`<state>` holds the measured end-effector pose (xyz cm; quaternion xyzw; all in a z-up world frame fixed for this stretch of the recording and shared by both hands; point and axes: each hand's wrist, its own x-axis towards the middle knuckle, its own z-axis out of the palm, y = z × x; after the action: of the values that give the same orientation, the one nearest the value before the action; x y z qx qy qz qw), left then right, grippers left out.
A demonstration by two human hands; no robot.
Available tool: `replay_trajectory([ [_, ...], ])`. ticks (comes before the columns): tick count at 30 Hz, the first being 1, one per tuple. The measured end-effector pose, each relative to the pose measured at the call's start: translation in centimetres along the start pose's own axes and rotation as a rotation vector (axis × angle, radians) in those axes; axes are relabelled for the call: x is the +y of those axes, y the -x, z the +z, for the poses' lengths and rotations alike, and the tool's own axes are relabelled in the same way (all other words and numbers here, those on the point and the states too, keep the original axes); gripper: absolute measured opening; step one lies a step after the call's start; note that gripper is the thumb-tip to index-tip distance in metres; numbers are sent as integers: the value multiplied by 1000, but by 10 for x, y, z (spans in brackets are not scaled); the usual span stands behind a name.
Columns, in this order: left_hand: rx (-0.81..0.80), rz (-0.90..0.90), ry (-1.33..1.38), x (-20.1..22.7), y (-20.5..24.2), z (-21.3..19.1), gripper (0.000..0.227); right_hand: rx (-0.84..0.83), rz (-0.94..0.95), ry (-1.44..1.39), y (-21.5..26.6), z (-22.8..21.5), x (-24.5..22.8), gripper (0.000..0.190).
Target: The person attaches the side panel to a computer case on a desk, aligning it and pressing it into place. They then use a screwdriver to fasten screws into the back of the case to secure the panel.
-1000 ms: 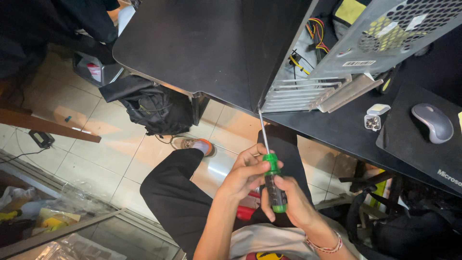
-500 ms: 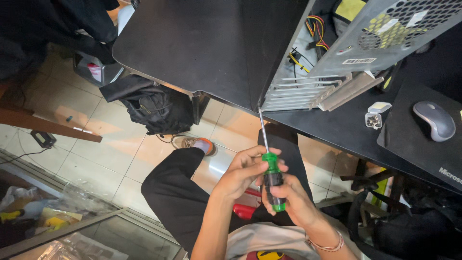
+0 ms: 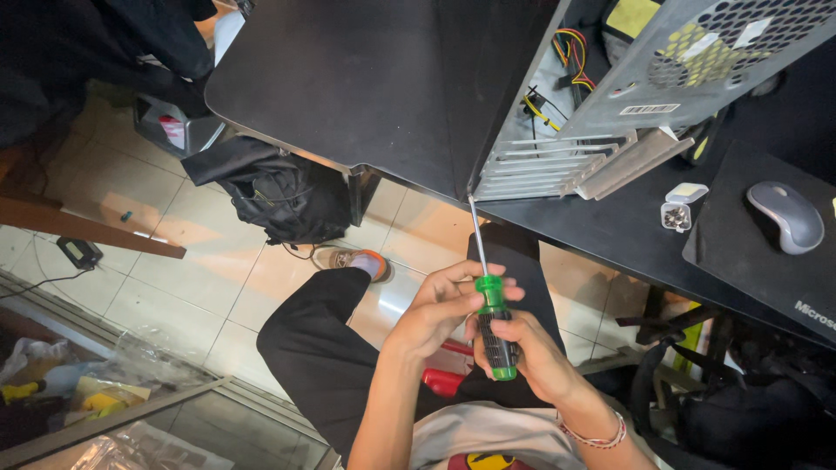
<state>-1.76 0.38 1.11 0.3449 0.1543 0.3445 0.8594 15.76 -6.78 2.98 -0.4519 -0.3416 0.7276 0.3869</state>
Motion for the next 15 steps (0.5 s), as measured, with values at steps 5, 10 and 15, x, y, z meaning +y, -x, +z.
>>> replay_trajectory([
  [5,184,-43,177,-23,-7,-10,18,-50,78,-54,-5,-8,13,58],
  [10,116,-45,42,-3,-3,0,29,-24,60,-55,-5,-10,12,48],
  [15,67,-54,2,-2,-4,-2,49,-22,14,-173,-6,-8,14,40],
])
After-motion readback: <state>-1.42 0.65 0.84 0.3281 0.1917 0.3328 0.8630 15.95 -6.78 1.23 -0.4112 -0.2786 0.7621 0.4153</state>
